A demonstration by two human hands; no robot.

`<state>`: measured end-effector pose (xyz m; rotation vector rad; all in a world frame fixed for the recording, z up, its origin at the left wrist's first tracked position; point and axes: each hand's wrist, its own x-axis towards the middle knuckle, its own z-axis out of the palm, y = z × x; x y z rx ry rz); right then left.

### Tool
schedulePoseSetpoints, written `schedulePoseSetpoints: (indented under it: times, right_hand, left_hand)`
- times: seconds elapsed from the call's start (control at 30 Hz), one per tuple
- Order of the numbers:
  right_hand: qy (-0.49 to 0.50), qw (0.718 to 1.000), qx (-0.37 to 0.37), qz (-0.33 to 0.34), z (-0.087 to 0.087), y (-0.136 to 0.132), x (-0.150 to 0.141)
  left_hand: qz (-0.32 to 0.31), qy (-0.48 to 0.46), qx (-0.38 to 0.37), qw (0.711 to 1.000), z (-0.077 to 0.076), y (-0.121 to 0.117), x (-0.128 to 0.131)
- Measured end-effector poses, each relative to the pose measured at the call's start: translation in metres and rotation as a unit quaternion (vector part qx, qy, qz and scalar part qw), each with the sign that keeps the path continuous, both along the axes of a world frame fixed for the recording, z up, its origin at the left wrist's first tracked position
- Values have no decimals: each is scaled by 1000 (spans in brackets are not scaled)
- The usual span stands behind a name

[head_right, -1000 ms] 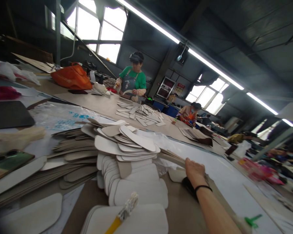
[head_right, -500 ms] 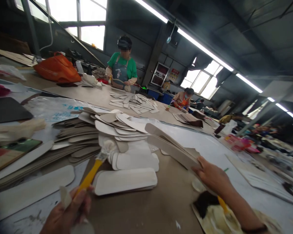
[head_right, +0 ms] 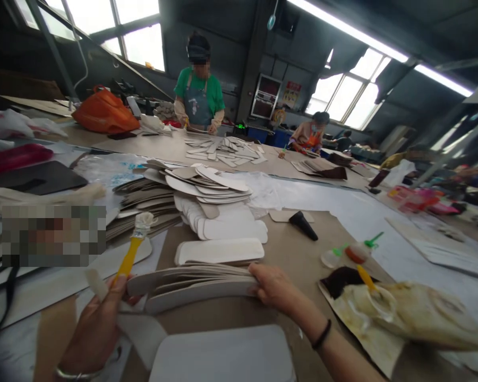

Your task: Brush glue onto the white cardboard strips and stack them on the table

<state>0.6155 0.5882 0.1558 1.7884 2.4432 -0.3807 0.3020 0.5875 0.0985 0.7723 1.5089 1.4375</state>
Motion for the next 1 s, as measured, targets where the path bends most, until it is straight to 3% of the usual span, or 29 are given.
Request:
schedulePoseSetpoints:
  times: [0.13, 0.3, 0.5, 0.63, 0.73, 0.87, 1.0]
  right_hand:
    - [6, 1000, 15, 7, -7, -3, 0]
    - [-30, 998, 54, 19, -8, -10, -13]
    - [-27, 998, 55, 24, -10, -4, -19]
    - [-15, 998, 65, 15, -6, -9, 3]
    - [6, 996, 69, -47, -12, -20, 34]
    - [144, 980, 20, -138, -29, -31, 63]
    - [327, 925, -32, -191, -44, -28, 54]
  left_hand:
    - [-39, -25, 20, 999, 1, -1, 8]
    - [-116, -19, 28, 993, 0, -2, 41]
    - [-97, -8, 53, 994, -14, 2, 57]
    - [-117, -1, 66, 991, -10, 10, 54]
    - [-141, 8, 73, 987, -6, 14, 52]
    - [-147, 21, 80, 986, -7, 16, 52]
    - [-139, 25, 73, 987, -9, 17, 55]
